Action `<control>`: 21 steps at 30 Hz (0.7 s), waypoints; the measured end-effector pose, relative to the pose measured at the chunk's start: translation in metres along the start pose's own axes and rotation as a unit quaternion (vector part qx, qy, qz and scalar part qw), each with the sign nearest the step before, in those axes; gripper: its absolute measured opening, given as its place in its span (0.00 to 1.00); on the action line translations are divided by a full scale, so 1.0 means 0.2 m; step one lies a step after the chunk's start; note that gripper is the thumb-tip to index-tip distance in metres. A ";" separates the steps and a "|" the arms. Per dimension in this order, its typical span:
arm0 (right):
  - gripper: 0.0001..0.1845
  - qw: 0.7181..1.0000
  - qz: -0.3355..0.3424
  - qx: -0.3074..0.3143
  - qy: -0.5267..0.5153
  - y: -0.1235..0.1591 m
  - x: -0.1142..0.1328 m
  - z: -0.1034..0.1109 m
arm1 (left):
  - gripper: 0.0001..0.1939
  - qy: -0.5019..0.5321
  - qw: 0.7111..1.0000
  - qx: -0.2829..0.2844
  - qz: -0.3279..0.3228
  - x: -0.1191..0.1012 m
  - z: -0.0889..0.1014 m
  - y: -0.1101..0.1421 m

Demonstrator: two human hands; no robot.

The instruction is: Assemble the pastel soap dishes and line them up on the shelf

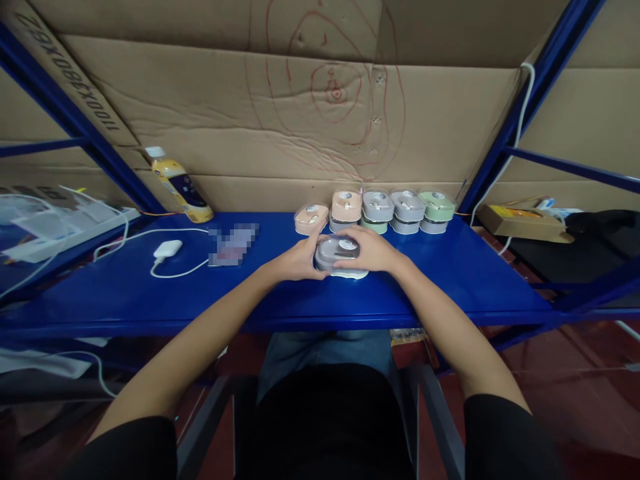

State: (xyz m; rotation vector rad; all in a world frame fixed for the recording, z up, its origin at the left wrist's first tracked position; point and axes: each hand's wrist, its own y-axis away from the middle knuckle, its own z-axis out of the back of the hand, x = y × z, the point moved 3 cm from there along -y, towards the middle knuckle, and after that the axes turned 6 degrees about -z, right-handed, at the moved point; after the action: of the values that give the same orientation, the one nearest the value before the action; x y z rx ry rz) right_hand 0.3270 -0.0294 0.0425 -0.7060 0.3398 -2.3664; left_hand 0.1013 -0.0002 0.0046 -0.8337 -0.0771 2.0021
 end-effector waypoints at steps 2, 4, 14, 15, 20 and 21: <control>0.43 1.000 0.001 0.001 0.011 0.00 0.00 -0.03 | 0.75 0.024 1.000 -0.002 -0.004 0.03 -0.01 0.00; 0.43 1.000 0.003 0.002 0.016 0.00 0.00 -0.06 | 0.76 0.054 0.999 -0.008 -0.003 0.07 -0.02 0.00; 0.39 0.999 -0.025 0.031 0.037 -0.01 0.04 -0.05 | 0.74 0.110 0.994 -0.012 0.002 0.09 -0.02 0.00; 0.39 0.998 -0.027 0.033 0.042 -0.01 0.05 -0.05 | 0.74 0.111 0.994 -0.010 0.003 0.08 -0.02 0.00; 0.39 0.996 -0.042 0.045 0.062 0.00 0.07 -0.04 | 0.76 0.119 0.993 -0.001 -0.002 0.07 -0.03 0.00; 0.39 0.996 -0.046 0.049 0.066 0.00 0.07 -0.04 | 0.76 0.117 0.993 -0.001 -0.002 0.07 -0.03 -0.01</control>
State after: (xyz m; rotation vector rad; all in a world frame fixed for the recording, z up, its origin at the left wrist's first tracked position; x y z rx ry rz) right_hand 0.3131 -0.0384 0.0405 -0.5307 0.2511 -2.5058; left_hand 0.1011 0.0095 -0.0070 -1.0631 0.0532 1.8878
